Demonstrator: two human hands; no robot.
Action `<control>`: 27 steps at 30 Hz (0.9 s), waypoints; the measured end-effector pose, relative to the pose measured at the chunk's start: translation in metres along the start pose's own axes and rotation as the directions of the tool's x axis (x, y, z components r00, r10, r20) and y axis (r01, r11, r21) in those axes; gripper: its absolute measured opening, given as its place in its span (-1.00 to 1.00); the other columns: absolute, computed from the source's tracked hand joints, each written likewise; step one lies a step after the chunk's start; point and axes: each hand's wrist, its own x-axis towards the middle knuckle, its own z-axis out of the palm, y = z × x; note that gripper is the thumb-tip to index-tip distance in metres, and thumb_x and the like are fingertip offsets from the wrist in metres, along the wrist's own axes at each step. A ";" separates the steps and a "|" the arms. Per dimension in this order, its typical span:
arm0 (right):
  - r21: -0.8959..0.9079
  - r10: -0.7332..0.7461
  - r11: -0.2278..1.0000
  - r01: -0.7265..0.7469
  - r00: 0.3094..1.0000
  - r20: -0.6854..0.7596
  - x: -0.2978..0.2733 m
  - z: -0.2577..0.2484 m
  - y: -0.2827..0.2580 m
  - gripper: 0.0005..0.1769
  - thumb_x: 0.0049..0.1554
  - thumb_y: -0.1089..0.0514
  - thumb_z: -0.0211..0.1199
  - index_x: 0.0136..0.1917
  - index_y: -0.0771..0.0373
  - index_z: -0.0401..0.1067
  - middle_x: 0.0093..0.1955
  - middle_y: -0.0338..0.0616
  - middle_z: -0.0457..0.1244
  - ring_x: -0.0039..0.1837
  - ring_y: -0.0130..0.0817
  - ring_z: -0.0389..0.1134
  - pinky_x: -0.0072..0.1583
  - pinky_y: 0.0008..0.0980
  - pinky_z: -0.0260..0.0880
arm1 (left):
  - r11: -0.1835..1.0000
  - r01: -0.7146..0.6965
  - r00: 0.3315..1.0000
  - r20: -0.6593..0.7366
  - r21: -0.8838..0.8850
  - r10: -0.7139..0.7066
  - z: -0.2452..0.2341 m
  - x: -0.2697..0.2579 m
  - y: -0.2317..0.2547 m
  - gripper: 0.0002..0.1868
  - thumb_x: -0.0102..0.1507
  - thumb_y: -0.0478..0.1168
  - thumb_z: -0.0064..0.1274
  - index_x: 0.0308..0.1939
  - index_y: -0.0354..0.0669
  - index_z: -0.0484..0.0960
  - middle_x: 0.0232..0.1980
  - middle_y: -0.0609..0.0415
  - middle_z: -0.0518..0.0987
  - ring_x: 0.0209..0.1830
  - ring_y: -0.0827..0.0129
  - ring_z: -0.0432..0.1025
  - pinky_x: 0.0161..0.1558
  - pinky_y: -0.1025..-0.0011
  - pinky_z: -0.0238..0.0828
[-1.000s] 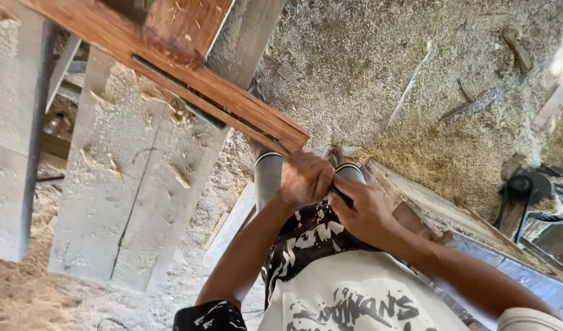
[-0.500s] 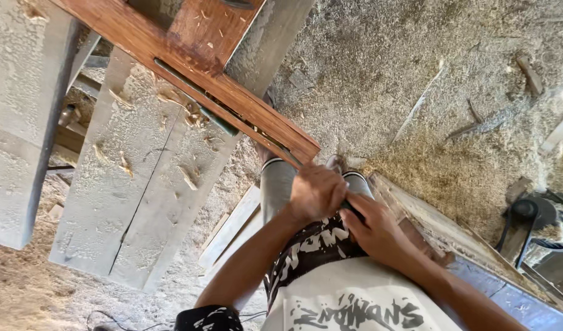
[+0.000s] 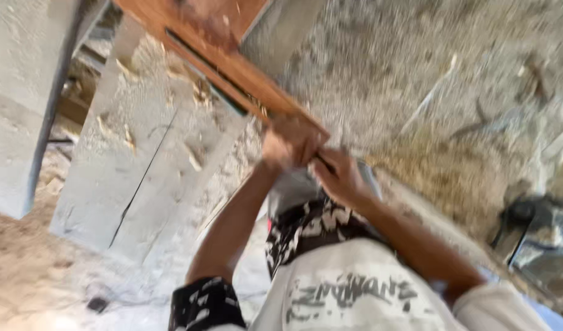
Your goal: The person uses a chisel and hammer to carve a groove into a wooden frame. They repeatedly strike the chisel to remove wood shavings and then clear the groove by hand.
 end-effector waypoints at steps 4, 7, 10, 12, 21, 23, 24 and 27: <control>0.084 -0.191 0.978 0.193 0.981 -0.028 0.017 0.009 -0.008 -0.80 0.29 0.13 0.06 -0.06 0.19 0.48 -0.32 -0.17 0.34 -0.45 -0.47 0.23 -0.43 -0.47 0.30 | 0.998 -0.061 0.997 -0.045 0.028 0.062 -0.015 0.010 -0.023 -0.71 0.31 -0.14 0.02 -0.54 -0.01 0.51 -0.59 0.12 0.41 -0.62 0.36 0.30 -0.31 0.23 0.44; 0.192 -0.152 0.970 0.150 0.988 -0.005 0.045 0.021 -0.014 -0.83 0.26 0.18 0.07 0.03 0.18 0.47 -0.29 -0.17 0.35 -0.48 -0.49 0.25 -0.49 -0.46 0.30 | 0.977 -0.025 0.939 -0.331 0.212 0.096 -0.024 0.013 -0.040 -0.83 0.33 -0.17 0.00 -0.36 -0.06 0.51 -0.29 0.06 0.53 -0.15 0.06 0.43 0.12 -0.13 0.29; 0.232 -0.140 0.964 0.134 0.990 0.011 0.046 0.022 -0.030 -0.83 0.30 0.19 0.08 0.05 0.25 0.47 -0.28 -0.12 0.35 -0.45 -0.47 0.24 -0.48 -0.44 0.26 | 0.969 -0.029 0.947 -0.305 0.244 0.105 -0.041 0.010 -0.032 -0.84 0.38 -0.14 0.04 -0.19 -0.13 0.58 -0.08 -0.05 0.58 0.16 -0.02 0.42 0.36 -0.22 0.14; 0.155 -0.278 0.946 0.285 0.958 -0.065 0.050 0.017 -0.044 -0.84 0.34 0.18 0.10 0.05 0.23 0.48 -0.21 -0.13 0.37 -0.32 -0.49 0.30 -0.33 -0.44 0.33 | 0.986 -0.054 0.972 -0.216 0.158 0.088 -0.051 0.015 -0.035 -0.84 0.39 -0.15 0.02 -0.13 -0.16 0.62 -0.02 -0.08 0.59 0.24 0.03 0.41 0.43 -0.19 0.10; 0.172 -0.265 0.947 0.273 0.962 -0.068 0.075 0.019 -0.080 -0.77 0.35 0.15 0.07 0.15 0.28 0.47 -0.07 -0.07 0.39 -0.23 -0.45 0.26 -0.22 -0.44 0.33 | 0.980 0.059 0.990 -0.137 0.190 -0.033 -0.075 0.030 -0.067 -0.66 0.53 -0.15 -0.18 0.26 -0.19 0.61 0.45 -0.11 0.48 0.60 -0.07 0.20 0.60 -0.18 0.02; 0.056 -0.105 0.993 0.105 0.994 0.000 0.059 0.017 -0.060 -0.74 0.32 0.12 0.07 0.21 0.20 0.44 -0.02 -0.15 0.34 -0.21 -0.39 0.30 -0.19 -0.36 0.38 | 0.988 0.001 0.998 -0.063 0.155 0.009 -0.062 0.018 -0.055 -0.61 0.55 -0.09 -0.19 0.31 -0.21 0.57 0.50 -0.13 0.41 0.61 -0.05 0.14 0.60 -0.13 0.01; -0.078 0.264 0.964 -0.255 0.955 0.135 0.033 0.012 -0.047 -0.62 0.22 0.09 0.07 0.29 0.08 0.44 0.00 -0.21 0.31 -0.38 -0.33 0.25 -0.35 -0.27 0.33 | 0.992 0.011 1.000 -0.026 0.123 -0.008 -0.052 0.009 -0.039 -0.63 0.54 -0.06 -0.21 0.29 -0.13 0.57 0.49 -0.08 0.42 0.61 -0.04 0.13 0.56 -0.10 -0.01; 0.089 -0.086 0.992 0.085 0.996 0.010 -0.009 0.008 -0.023 -0.85 0.27 0.19 0.10 0.06 0.26 0.43 -0.21 -0.11 0.29 -0.26 -0.33 0.27 -0.18 -0.31 0.32 | 0.997 0.082 0.995 0.064 0.010 -0.083 -0.033 -0.009 0.002 -0.54 0.53 0.01 -0.26 0.32 -0.19 0.52 0.50 -0.10 0.39 0.64 0.01 0.11 0.60 -0.05 -0.02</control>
